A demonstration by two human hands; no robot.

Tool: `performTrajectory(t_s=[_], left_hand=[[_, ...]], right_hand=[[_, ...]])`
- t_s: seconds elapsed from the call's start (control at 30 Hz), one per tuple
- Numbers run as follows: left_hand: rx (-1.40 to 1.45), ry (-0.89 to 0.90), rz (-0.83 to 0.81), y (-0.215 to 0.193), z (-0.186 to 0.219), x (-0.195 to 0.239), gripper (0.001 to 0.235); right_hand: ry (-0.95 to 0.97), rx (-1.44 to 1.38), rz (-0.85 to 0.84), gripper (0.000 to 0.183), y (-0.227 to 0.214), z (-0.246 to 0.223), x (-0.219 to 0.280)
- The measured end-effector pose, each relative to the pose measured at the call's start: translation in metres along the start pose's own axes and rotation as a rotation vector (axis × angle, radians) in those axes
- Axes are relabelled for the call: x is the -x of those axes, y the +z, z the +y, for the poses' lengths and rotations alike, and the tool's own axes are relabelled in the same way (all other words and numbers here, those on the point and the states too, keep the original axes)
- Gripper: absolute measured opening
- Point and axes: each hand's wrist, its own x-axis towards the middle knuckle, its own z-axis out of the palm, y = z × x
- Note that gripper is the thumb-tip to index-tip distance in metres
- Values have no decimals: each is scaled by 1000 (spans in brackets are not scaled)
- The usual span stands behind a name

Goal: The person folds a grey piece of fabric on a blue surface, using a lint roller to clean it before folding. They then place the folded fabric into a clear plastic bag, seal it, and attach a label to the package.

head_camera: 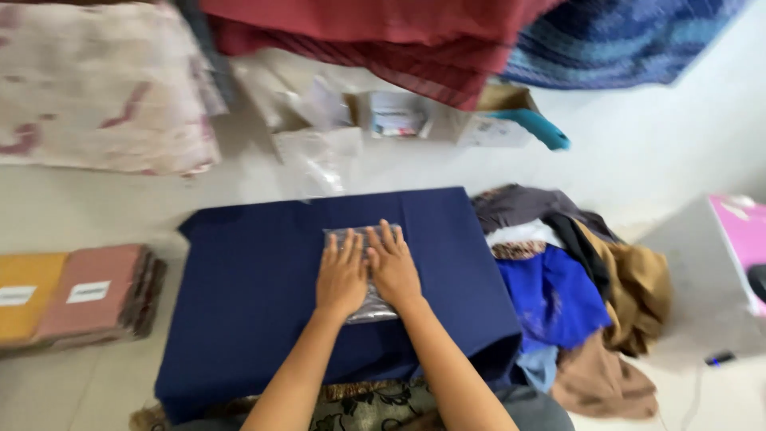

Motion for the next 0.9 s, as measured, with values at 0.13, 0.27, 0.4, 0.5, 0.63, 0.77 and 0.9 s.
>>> performTrajectory(t_s=[0.13,0.27,0.4,0.5,0.63,0.77,0.9], left_hand=[[-1,11,-12,7,0,-2,59],[-15,-46,-63,14,-3,-1,61],[-16,-91,-131,12,-1,-2,61],[14,-127,-185,-3,6,-3,60],[87,-108,-91,3,-7,-2,61],[279,191,358,-5,-29,19,31],[136,416,-62,-32,-33,57,53]], right_hand=[[-282,281,143,33,-4,9,-1],[-18,202,-42,44,-2,-2,-1],[110,134,-146,50,2,-3,-4],[122,116,-175,51,-3,-7,-4],[127,114,-174,50,-4,-8,-4],[130,140,-152,49,-2,-7,-3],[129,74,-85,46,-7,-10,0]])
